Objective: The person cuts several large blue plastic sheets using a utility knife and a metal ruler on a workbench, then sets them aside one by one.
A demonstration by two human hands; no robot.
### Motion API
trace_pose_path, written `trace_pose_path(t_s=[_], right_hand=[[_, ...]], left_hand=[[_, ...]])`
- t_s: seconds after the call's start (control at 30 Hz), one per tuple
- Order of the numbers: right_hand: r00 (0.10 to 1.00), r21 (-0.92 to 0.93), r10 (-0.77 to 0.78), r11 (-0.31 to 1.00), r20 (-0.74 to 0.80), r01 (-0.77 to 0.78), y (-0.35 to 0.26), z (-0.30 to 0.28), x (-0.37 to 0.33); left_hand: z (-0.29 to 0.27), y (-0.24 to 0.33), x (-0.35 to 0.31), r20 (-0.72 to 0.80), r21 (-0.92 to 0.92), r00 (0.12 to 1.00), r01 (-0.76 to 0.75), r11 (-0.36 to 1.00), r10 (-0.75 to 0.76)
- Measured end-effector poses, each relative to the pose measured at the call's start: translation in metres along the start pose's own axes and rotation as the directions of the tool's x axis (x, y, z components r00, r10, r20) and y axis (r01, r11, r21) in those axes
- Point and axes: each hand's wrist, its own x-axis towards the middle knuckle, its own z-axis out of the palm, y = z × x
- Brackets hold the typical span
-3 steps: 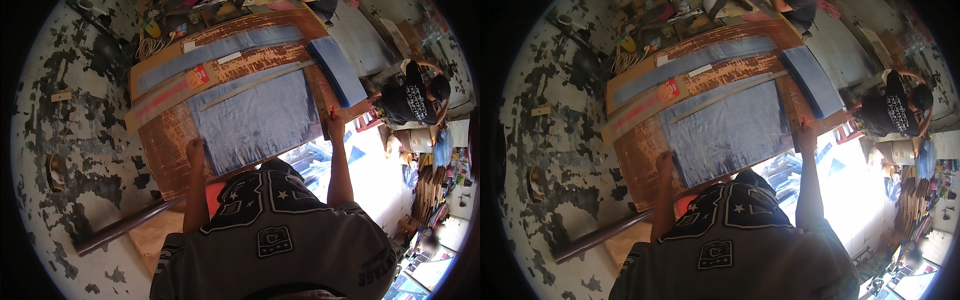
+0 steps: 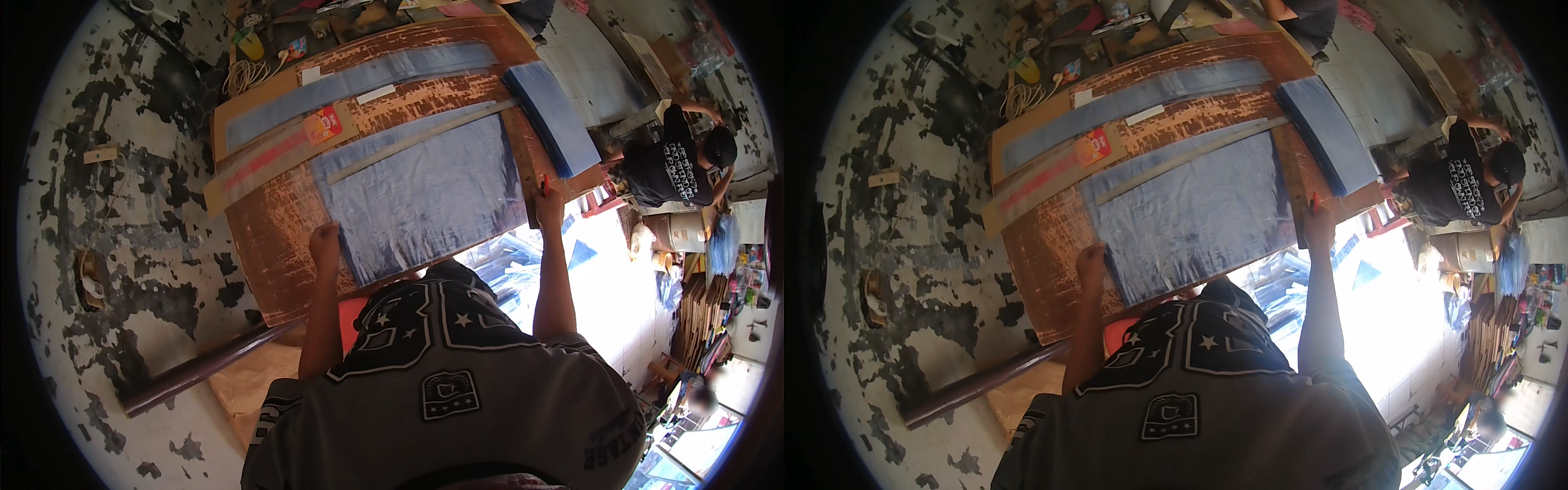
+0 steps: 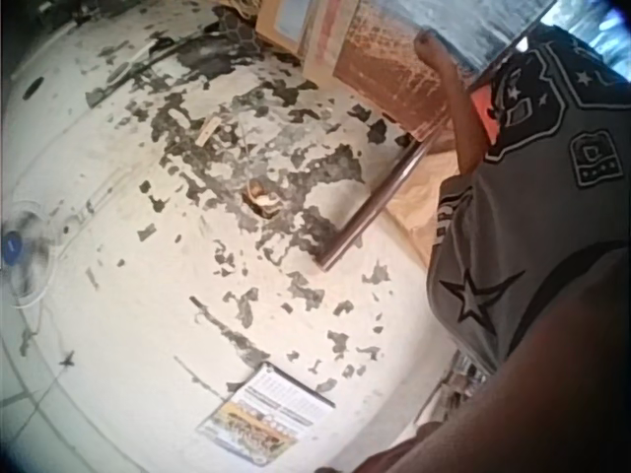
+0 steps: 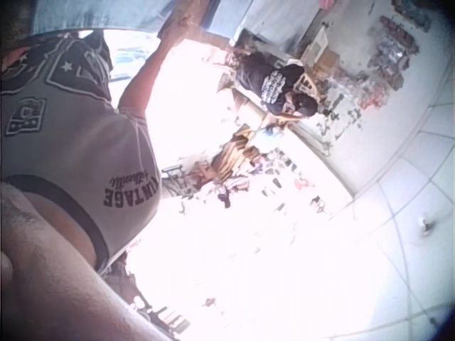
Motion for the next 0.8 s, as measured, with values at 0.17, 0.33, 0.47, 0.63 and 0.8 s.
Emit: trace_pose_path(t_s=[0.17, 0.33, 0.47, 0.63, 0.8], right_hand=[[0.990, 0.033, -0.074, 0.996, -0.119, 0.078, 0.009, 0.011, 0.009], [0.999, 0.015, 0.024, 1.000, 0.041, -0.025, -0.004, 0.001, 0.005], [0.997, -0.001, 0.040, 0.999, 0.060, -0.040, -0.005, -0.003, -0.001], [1.000, 0.049, 0.030, 0.998, 0.009, -0.031, 0.010, 0.009, -0.015], [0.997, 0.016, 0.048, 0.999, 0.054, -0.049, 0.009, 0.006, -0.031]], left_hand=[[0.014, 0.019, -0.014, 0.040, -0.007, 0.999, -0.022, 1.000, 0.023], [0.012, 0.013, -0.010, 0.023, 0.068, 0.999, -0.045, 0.997, 0.043], [0.007, 0.008, -0.004, 0.036, -0.078, 0.999, 0.019, 0.997, -0.017], [0.020, 0.044, -0.023, -0.061, 0.388, 0.961, -0.225, 0.894, 0.268], [0.051, 0.055, -0.012, 0.129, 0.524, 0.714, -0.638, 0.564, 0.688]])
